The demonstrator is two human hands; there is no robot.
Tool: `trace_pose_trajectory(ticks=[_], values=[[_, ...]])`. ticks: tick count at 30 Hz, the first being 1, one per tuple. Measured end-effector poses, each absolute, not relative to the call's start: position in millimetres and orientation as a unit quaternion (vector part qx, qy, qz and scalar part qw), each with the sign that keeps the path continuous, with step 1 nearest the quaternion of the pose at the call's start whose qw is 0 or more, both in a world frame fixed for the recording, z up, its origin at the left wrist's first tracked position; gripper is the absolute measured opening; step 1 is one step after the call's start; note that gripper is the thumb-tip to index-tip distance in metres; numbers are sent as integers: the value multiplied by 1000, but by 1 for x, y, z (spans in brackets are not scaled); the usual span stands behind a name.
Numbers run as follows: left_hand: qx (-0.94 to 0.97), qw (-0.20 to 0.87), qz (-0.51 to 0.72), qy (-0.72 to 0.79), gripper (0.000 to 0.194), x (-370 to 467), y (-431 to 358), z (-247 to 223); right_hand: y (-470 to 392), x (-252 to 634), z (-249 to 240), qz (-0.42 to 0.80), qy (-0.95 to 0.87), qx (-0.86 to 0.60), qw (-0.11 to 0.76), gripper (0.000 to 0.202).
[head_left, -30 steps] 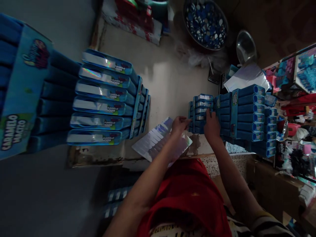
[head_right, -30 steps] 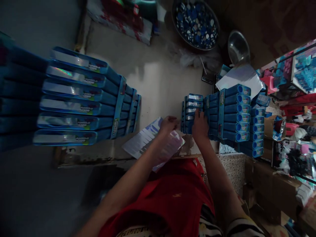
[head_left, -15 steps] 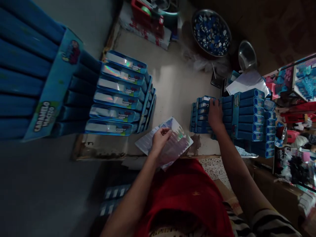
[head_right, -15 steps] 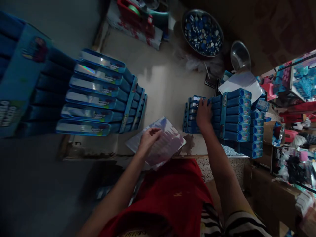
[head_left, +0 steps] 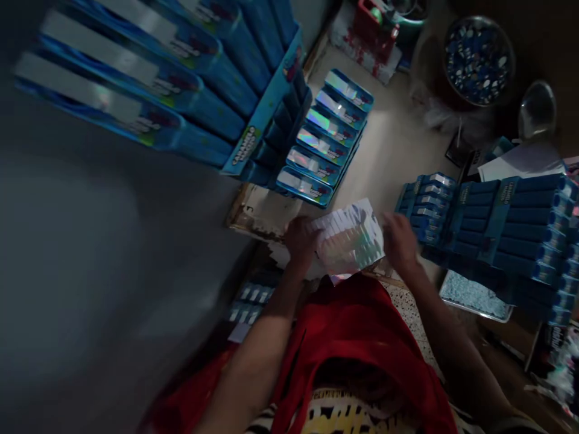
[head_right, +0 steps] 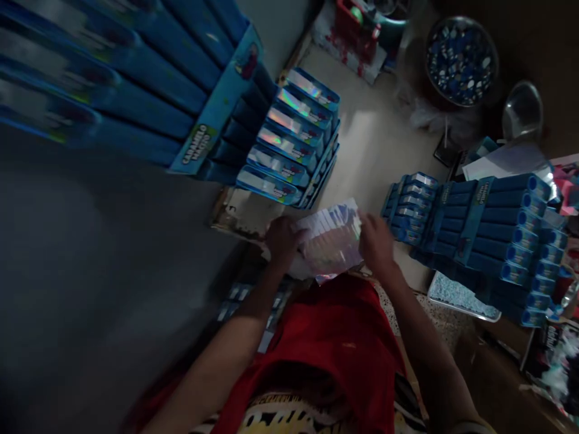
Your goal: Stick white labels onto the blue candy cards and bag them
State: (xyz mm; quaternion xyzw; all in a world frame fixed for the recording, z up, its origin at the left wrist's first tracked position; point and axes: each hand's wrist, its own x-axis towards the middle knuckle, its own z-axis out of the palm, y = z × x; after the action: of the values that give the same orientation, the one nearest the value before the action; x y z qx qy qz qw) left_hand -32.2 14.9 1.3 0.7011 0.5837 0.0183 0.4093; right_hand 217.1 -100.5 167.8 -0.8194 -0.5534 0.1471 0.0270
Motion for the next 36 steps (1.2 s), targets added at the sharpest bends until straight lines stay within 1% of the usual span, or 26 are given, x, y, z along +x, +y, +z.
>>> trace_pose_trajectory(ticks=[1,3,5,7,10,12,14,15,18,21,26,28,32,34,36], values=[[720,379,10,581,48,-24,19,1,-106,196,148,189,-570,-800,1,51],[753,329,-21,569,54,-9,23,-1,-119,165,107,247,-554,-792,-66,63],[775,313,-58,546,53,3,23,-2,-133,150,75,287,-513,-799,-129,70],[786,320,-79,523,49,13,22,-3,-147,147,57,301,-494,-801,-154,69],[779,372,-82,498,30,28,21,-2,-160,156,53,311,-510,-789,-142,66],[775,407,-61,479,18,36,21,-2,-155,165,57,321,-520,-781,-130,56],[772,429,-50,466,12,42,21,-1,-139,174,61,304,-530,-784,-108,47],[769,437,-50,463,11,43,20,0,-128,179,61,283,-539,-788,-91,46],[773,451,-43,444,11,42,18,5,-93,191,55,230,-585,-776,-40,54],[785,443,-31,432,13,39,18,8,-74,198,42,247,-630,-735,-33,53],[753,461,-43,467,15,35,22,3,-97,193,27,248,-649,-719,-15,59],[743,477,-49,467,15,31,25,-1,-116,188,32,263,-652,-711,-10,55],[764,456,-59,453,14,25,28,-3,-146,179,61,294,-617,-729,-23,28],[781,443,-48,437,15,24,28,2,-148,177,77,283,-581,-763,-9,27],[799,441,-34,407,17,24,26,9,-139,179,87,261,-562,-785,19,34]])
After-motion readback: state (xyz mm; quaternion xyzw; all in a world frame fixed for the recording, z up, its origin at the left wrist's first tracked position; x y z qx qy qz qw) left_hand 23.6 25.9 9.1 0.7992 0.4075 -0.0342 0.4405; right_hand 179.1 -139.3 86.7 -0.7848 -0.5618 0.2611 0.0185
